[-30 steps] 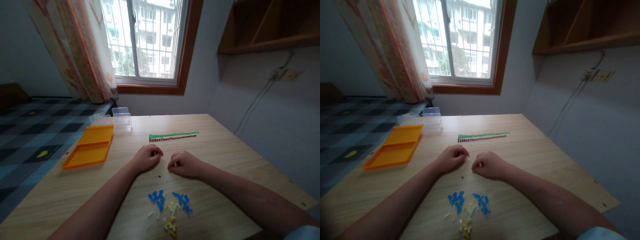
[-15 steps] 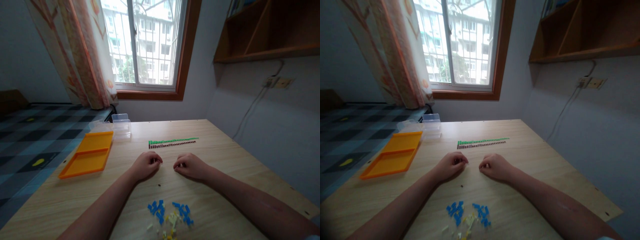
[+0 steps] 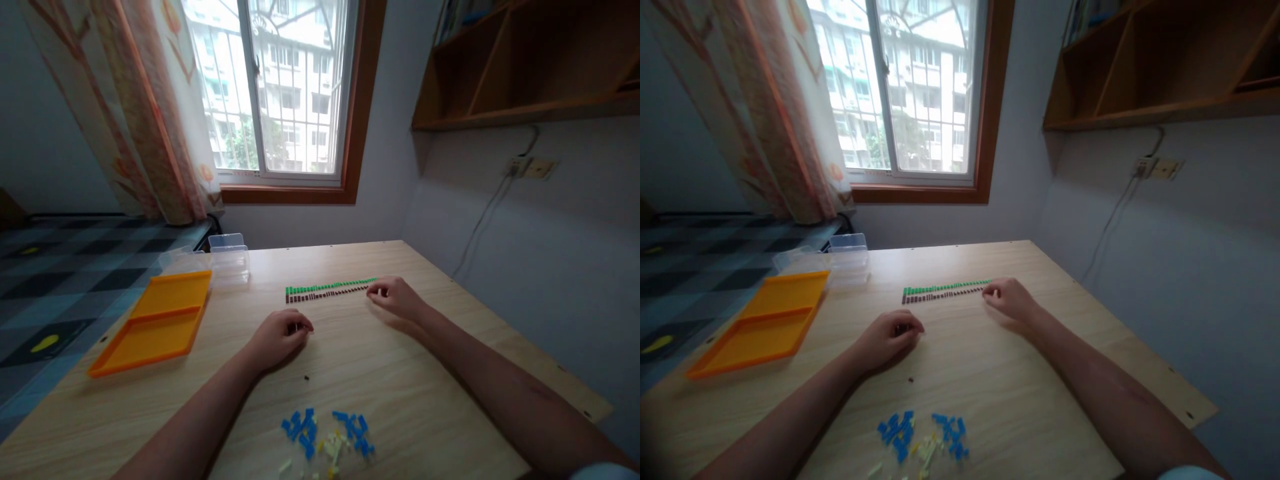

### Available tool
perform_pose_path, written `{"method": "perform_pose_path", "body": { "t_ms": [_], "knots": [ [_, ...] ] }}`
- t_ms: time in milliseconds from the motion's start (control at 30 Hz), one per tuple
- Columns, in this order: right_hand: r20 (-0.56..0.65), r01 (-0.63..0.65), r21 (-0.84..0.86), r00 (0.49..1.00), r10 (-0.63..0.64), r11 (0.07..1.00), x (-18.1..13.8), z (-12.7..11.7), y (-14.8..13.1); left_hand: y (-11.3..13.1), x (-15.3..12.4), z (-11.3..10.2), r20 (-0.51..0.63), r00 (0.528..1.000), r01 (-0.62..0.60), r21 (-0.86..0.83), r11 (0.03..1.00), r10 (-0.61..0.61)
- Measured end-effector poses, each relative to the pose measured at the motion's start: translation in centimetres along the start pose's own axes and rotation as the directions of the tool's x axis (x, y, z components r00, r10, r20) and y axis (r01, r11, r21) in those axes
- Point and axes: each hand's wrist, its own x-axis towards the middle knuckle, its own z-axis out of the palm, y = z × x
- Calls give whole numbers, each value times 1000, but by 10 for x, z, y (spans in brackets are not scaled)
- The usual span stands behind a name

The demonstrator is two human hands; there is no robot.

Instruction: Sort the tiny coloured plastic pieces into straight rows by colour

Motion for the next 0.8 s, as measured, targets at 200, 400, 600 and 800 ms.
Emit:
{"method": "perform_pose_path", "body": {
  "t_ms": [200,400,600,800],
  "knots": [
    [-129,-304,-104,948,290,947,11,-14,70,0,1,-2,7,1000,10,6,1000,-10],
    [-140,-383,-114,920,367,917,14,1,79,-3,1,-1,6,1000,5,3,1000,-5],
    [-111,-375,-86,924,365,923,13,-7,84,-3,1,0,5,1000,0,2,1000,0],
    [-108,-321,-99,944,311,942,13,-7,83,-3,1,0,1,1000,1,5,1000,-1]
  ]
}}
